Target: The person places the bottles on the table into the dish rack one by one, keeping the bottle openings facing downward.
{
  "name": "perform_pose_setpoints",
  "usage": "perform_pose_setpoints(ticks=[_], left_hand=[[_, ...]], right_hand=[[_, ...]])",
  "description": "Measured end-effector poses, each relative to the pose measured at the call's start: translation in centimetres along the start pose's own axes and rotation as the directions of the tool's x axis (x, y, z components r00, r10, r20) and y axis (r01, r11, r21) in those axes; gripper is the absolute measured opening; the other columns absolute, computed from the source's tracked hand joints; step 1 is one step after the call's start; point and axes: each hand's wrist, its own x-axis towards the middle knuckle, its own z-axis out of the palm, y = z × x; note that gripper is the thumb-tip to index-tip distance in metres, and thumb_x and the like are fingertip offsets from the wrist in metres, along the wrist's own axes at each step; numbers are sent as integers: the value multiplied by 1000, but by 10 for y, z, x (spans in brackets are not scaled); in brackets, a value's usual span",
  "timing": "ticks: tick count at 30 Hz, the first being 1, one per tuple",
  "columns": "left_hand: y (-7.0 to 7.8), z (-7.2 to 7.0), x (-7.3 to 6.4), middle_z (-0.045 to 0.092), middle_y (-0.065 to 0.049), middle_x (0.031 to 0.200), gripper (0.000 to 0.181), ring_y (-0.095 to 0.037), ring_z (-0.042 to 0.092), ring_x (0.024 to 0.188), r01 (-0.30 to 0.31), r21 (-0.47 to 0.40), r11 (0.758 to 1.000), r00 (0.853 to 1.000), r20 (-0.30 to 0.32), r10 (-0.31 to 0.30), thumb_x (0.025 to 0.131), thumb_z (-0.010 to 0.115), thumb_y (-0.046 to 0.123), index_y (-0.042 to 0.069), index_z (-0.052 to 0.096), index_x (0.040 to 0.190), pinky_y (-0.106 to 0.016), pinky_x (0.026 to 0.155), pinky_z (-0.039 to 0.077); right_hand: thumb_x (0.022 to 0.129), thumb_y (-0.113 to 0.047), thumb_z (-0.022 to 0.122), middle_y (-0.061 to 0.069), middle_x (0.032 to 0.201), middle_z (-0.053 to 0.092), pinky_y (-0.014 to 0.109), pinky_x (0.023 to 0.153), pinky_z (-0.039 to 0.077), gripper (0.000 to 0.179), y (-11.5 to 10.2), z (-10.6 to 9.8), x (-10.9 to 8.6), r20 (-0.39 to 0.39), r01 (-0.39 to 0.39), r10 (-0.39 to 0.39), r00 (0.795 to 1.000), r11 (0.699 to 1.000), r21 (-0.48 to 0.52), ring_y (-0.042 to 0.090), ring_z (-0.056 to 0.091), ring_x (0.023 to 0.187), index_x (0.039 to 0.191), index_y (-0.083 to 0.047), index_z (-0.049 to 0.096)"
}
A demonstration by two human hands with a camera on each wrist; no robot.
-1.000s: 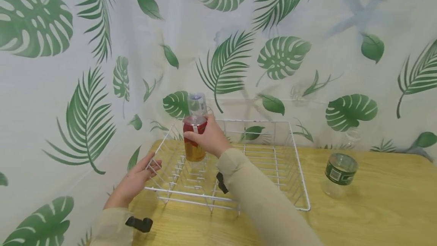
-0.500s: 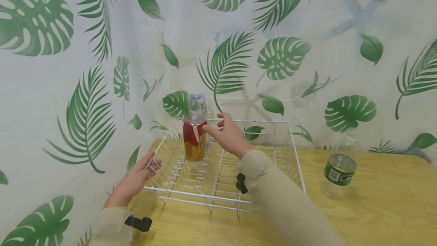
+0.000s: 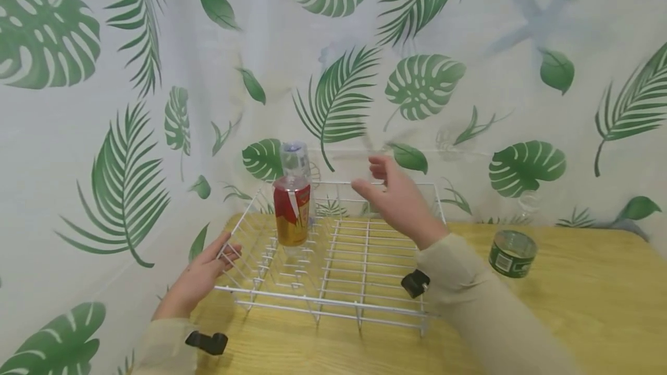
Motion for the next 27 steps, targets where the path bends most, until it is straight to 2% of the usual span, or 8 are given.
perform_pose_setpoints(ticks=[6,11,14,16,18,21,24,27], left_hand=[[4,0,2,45,-25,146,61,-40,45,135,-6,-2,1000,1000,0,6,105,32,-1,3,13,162,-54,113,35],[4,1,5,46,-24,144,60,-40,45,133,-11,20,1000,1000,1,11,104,32,-1,2,14,162,-54,111,37],[2,1,6,46,-22,144,61,-39,45,132,-3,26,1000,1000,-1,3,104,32,-1,3,14,162,-54,111,37],[2,2,6,46,-22,144,61,-39,46,133,1,25,1000,1000,-3,-1,104,32,-1,4,14,162,-54,111,36],[2,2,5,46,-21,144,61,-38,46,134,4,24,1000,1000,-7,-4,104,32,0,5,15,162,-54,112,36],[2,1,4,45,-23,146,60,-39,46,135,0,21,1000,1000,-5,0,105,31,0,5,13,162,-54,113,35],[2,1,2,43,-25,148,60,-40,45,136,4,11,1000,1000,-5,-4,105,30,0,4,11,162,-54,113,34],[1,1,1,42,-25,150,61,-39,44,137,9,3,1000,1000,-5,-9,105,30,-1,3,9,162,-53,114,34]], right_hand=[[102,-44,58,15,157,37,53,118,25,72,3,-36,-31,-104,66,-67,992,998,-16,34,31,146,157,-7,28],[103,-39,59,15,159,33,57,117,23,70,6,-64,-61,-166,41,-49,985,998,-52,39,27,147,158,-10,28],[103,-36,60,13,159,34,48,120,21,68,11,-76,-77,-221,32,-51,974,995,-91,39,27,147,158,-11,29],[103,-34,60,12,160,33,36,121,20,68,15,-84,-87,-257,22,-49,965,994,-109,37,25,148,159,-13,28],[103,-32,60,11,161,30,29,121,17,68,20,-92,-97,-285,4,-35,958,994,-108,33,23,150,160,-16,26],[104,-32,58,10,164,24,31,122,11,70,28,-101,-109,-324,-36,1,946,994,-103,28,15,153,162,-19,21],[104,-31,58,10,166,19,43,123,6,72,37,-106,-119,-372,-68,25,928,992,-103,31,11,153,163,-19,18],[103,-29,59,14,166,15,41,123,6,76,50,-106,-130,-418,-102,49,907,989,-107,35,10,153,163,-17,14]])
